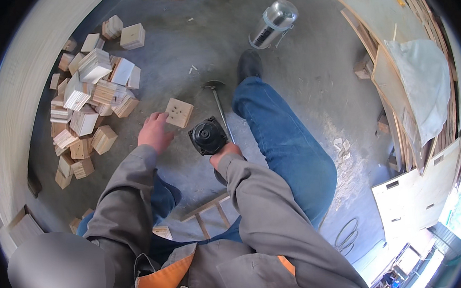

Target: The person sits on the floor and repeatedly picks up small wooden blocks, places them on a small wooden stand, and uses a nail gun to drive nails into them. The person occasionally uses a hammer to tap the blocks. Finished blocks are placed in a pile.

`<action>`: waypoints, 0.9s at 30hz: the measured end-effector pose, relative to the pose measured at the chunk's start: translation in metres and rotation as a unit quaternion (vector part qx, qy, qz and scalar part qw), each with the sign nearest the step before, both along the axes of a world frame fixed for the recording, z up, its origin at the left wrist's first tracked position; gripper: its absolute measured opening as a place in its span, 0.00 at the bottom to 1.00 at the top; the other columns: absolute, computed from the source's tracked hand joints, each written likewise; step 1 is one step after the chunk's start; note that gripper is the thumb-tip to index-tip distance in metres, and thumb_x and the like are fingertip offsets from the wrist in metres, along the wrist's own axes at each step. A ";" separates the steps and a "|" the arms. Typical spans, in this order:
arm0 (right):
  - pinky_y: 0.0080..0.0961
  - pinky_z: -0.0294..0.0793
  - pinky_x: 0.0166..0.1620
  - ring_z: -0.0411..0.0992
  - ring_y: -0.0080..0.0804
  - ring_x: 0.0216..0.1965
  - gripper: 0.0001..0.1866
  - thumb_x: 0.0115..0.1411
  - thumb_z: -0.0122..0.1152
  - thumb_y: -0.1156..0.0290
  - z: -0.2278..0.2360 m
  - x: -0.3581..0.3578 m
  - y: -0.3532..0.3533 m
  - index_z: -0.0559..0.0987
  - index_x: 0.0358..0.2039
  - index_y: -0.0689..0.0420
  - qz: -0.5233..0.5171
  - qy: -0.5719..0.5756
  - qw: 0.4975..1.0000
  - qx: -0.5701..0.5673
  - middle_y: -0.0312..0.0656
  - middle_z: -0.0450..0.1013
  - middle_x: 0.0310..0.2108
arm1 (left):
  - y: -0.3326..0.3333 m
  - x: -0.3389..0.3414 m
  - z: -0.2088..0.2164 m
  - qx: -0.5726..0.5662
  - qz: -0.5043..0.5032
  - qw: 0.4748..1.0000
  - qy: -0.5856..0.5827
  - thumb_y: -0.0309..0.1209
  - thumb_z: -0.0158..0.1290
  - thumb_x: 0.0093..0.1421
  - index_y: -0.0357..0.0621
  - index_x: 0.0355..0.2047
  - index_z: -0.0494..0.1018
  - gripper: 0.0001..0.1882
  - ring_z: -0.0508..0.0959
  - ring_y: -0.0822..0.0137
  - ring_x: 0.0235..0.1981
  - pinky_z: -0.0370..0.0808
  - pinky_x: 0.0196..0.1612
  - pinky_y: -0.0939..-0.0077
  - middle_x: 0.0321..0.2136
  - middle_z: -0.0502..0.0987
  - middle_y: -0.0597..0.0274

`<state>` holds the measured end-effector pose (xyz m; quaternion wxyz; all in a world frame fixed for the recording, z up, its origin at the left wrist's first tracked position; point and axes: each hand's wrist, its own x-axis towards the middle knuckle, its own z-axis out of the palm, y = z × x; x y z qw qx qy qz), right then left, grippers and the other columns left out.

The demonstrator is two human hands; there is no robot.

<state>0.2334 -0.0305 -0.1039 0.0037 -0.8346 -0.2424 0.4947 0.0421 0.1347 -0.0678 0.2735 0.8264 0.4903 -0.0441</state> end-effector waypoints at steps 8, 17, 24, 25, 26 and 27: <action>0.34 0.72 0.60 0.73 0.52 0.58 0.21 0.56 0.63 0.66 0.008 0.000 0.000 0.80 0.51 0.52 -0.043 0.033 0.999 -0.006 0.51 0.78 0.52 | -0.006 0.023 -0.062 0.010 0.039 0.999 0.020 0.37 0.70 0.46 0.49 0.62 0.65 0.42 0.68 0.48 0.62 0.71 0.62 0.57 0.63 0.66 0.56; 0.30 0.75 0.56 0.78 0.44 0.53 0.24 0.47 0.66 0.71 0.000 0.004 -0.002 0.82 0.48 0.55 -0.050 0.042 0.998 -0.011 0.49 0.81 0.47 | 0.003 0.038 -0.066 0.043 0.060 0.995 0.061 0.42 0.69 0.47 0.49 0.58 0.66 0.39 0.71 0.53 0.59 0.71 0.57 0.52 0.55 0.69 0.59; 0.31 0.73 0.58 0.76 0.46 0.56 0.23 0.51 0.64 0.70 0.001 0.004 -0.001 0.81 0.50 0.53 -0.038 0.044 0.998 -0.010 0.49 0.80 0.50 | 0.030 0.013 -0.081 0.028 0.096 0.994 0.050 0.41 0.64 0.49 0.49 0.63 0.64 0.41 0.73 0.47 0.58 0.71 0.58 0.52 0.57 0.72 0.51; 0.30 0.74 0.58 0.77 0.45 0.55 0.23 0.49 0.65 0.71 0.000 0.004 -0.001 0.82 0.49 0.54 -0.037 0.040 0.998 -0.009 0.48 0.80 0.49 | 0.038 0.006 -0.085 0.001 0.120 0.992 0.037 0.42 0.63 0.50 0.48 0.64 0.64 0.41 0.73 0.47 0.58 0.71 0.58 0.52 0.58 0.72 0.50; 0.29 0.74 0.58 0.77 0.44 0.54 0.23 0.48 0.65 0.71 0.000 0.003 0.000 0.82 0.49 0.54 -0.036 0.037 0.999 -0.008 0.48 0.81 0.49 | 0.046 -0.002 -0.088 -0.026 0.145 0.989 0.023 0.43 0.63 0.51 0.48 0.65 0.63 0.41 0.73 0.47 0.59 0.71 0.59 0.52 0.59 0.72 0.49; 0.29 0.74 0.57 0.77 0.43 0.54 0.24 0.47 0.66 0.71 -0.001 0.003 -0.001 0.82 0.48 0.54 -0.037 0.034 0.999 -0.008 0.47 0.81 0.48 | 0.049 -0.003 -0.084 -0.054 0.168 0.984 0.008 0.44 0.63 0.51 0.47 0.65 0.62 0.42 0.72 0.46 0.59 0.71 0.59 0.52 0.59 0.71 0.48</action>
